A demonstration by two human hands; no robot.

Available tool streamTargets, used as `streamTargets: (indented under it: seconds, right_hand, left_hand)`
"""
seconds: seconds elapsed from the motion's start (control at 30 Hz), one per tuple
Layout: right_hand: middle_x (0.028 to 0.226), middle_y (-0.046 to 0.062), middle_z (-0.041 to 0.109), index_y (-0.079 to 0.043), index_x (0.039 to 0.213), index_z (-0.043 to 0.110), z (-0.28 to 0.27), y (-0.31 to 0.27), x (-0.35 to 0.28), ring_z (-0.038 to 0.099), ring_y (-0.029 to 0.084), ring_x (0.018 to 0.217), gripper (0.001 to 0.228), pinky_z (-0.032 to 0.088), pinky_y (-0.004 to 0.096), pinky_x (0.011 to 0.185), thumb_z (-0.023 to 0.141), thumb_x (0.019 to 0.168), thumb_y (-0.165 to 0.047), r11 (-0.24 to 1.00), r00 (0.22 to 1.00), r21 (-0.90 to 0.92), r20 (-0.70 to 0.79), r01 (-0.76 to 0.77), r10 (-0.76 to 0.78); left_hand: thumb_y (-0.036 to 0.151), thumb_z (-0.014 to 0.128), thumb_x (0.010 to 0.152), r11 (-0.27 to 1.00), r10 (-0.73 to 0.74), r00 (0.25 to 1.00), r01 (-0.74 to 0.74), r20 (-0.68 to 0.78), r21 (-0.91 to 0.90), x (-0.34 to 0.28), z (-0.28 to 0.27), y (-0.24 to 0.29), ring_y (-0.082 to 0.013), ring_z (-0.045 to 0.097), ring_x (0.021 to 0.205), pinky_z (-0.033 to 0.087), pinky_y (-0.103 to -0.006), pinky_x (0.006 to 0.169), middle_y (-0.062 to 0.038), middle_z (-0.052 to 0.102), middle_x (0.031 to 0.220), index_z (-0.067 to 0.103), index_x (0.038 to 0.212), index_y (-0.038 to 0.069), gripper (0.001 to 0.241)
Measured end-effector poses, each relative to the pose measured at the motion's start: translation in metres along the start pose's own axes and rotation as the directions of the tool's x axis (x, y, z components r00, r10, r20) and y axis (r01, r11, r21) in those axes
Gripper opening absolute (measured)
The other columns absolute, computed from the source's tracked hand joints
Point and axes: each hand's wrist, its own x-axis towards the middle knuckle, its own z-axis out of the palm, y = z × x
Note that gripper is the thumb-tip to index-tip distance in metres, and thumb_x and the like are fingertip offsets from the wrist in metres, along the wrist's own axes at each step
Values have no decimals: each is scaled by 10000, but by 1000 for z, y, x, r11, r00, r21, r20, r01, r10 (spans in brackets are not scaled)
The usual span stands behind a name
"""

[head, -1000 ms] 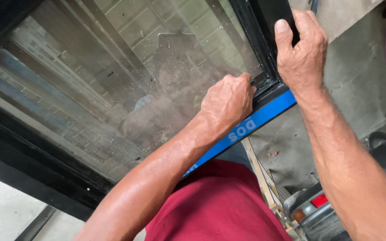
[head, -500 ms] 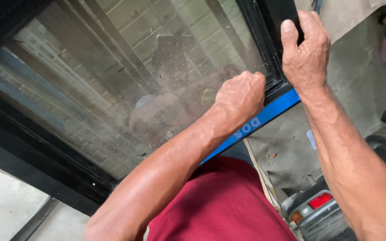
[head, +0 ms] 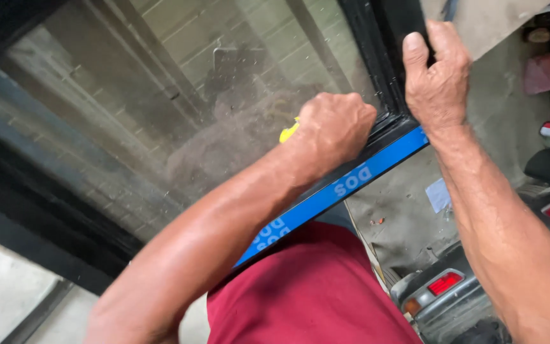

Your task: Assembling an aluminum window frame by inserting rubber seals and trimming them with a utility knife

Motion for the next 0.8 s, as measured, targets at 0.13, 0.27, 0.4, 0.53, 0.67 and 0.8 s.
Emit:
streamTargets:
  seconds: [0.13, 0.27, 0.4, 0.53, 0.67, 0.8]
  right_hand:
    - [972, 211, 580, 102, 1100, 628, -1, -7, 1, 563, 388, 903, 479, 441, 473, 802, 437, 1279, -299, 1000, 1000, -3, -18, 12, -12]
    - [980, 219, 595, 111, 1127, 645, -2, -6, 1, 567, 387, 899, 446, 451, 471, 808, 466, 1269, -273, 1000, 1000, 5, -28, 3, -3]
    - [958, 184, 586, 94, 1120, 650, 0, -4, -2, 554, 344, 885, 447, 452, 455, 785, 478, 1279, -286, 1000, 1000, 10, -27, -13, 13]
    - [990, 217, 620, 115, 1152, 670, 1, -4, -1, 584, 375, 904, 463, 464, 465, 807, 474, 1276, -286, 1000, 998, 4, -55, 17, -17]
    - [978, 224, 596, 117, 1151, 663, -2, -6, 0, 570, 392, 892, 437, 450, 477, 801, 475, 1266, -260, 1000, 999, 8, -49, 20, -19]
    - [971, 251, 560, 100, 1070, 588, -2, -11, 5, 548, 459, 903, 428, 425, 514, 801, 444, 1257, -257, 999, 1000, -33, -17, -17, 17]
  left_hand:
    - [28, 580, 870, 984, -68, 995, 55, -76, -168, -24, 3, -19, -399, 760, 816, 627, -546, 597, -126, 762, 901, 763, 952, 76, 206]
    - [293, 531, 1036, 798, -303, 942, 168, -143, -579, -21, 8, -10, -520, 680, 820, 546, -614, 678, -274, 688, 909, 579, 1007, 16, 283]
    - [300, 539, 1027, 759, -373, 926, 264, -65, -596, -11, 17, -2, -485, 687, 880, 570, -578, 724, -238, 690, 960, 613, 1039, 39, 271]
    - [284, 533, 1031, 804, -329, 940, 233, -84, -546, -11, 14, 1, -496, 680, 876, 562, -593, 700, -241, 681, 951, 596, 1031, 25, 267]
    - [246, 483, 1016, 809, -312, 948, 229, -66, -541, -20, 9, 3, -540, 663, 864, 532, -631, 704, -264, 684, 930, 577, 997, 14, 251]
    - [340, 520, 977, 686, -508, 860, 366, -54, -629, -43, -7, -18, -586, 649, 820, 486, -666, 708, -311, 712, 878, 581, 1076, 80, 285]
